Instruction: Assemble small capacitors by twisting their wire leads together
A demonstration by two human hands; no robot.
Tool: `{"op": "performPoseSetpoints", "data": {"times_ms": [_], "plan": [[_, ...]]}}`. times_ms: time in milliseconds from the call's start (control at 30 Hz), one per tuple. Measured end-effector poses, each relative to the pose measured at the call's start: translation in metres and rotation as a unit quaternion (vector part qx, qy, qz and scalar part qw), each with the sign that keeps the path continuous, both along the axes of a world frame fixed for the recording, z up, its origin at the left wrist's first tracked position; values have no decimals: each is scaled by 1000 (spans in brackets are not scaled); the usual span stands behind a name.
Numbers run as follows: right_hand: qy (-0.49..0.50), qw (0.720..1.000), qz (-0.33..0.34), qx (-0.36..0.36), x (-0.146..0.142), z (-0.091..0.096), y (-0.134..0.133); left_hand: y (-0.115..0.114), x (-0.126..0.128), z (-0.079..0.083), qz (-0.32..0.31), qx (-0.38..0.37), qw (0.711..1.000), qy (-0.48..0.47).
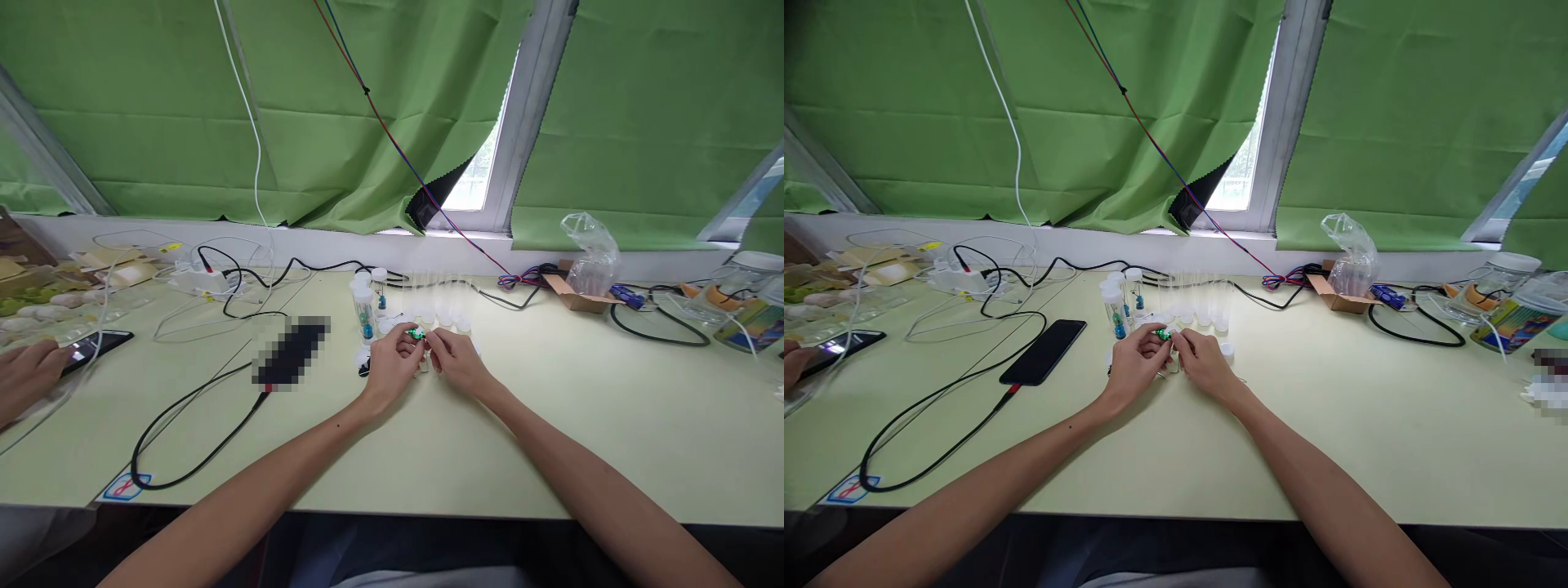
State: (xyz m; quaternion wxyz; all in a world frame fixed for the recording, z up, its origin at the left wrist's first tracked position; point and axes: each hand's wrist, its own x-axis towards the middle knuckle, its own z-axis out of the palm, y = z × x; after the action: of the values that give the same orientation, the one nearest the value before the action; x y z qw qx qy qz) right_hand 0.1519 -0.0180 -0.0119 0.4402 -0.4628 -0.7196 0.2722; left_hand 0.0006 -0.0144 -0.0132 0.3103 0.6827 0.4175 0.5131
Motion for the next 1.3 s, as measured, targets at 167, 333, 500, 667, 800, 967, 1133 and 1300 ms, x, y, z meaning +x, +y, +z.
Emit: {"op": "performPoseSetpoints", "data": {"times_ms": [167,333,500,667,800,967,1133,1300], "plan": [[12,1000,-1,-1,0,-2,0,-1,0,2,2,-8,1000,-12],[18,1000,4,2,-1,-4,-1,0,-1,3,11,-7,1000,-6],[13,1000,12,4,0,-5,0,0,-1,3,7,-8,1000,-1],[6,1000,12,2,0,-3,0,-1,-1,3,0,-11,1000,1],[-3,1000,6,6,0,-1,0,-1,0,2,-7,-11,1000,-1],[-6,1000,6,4,0,-1,0,-1,-1,0,-6,-2,1000,3],[-6,1000,7,4,0,-1,0,0,-1,-1,-5,1,1000,7],[-10,1000,9,5,1,-1,0,0,-1,0,-5,2,1000,11]]}}
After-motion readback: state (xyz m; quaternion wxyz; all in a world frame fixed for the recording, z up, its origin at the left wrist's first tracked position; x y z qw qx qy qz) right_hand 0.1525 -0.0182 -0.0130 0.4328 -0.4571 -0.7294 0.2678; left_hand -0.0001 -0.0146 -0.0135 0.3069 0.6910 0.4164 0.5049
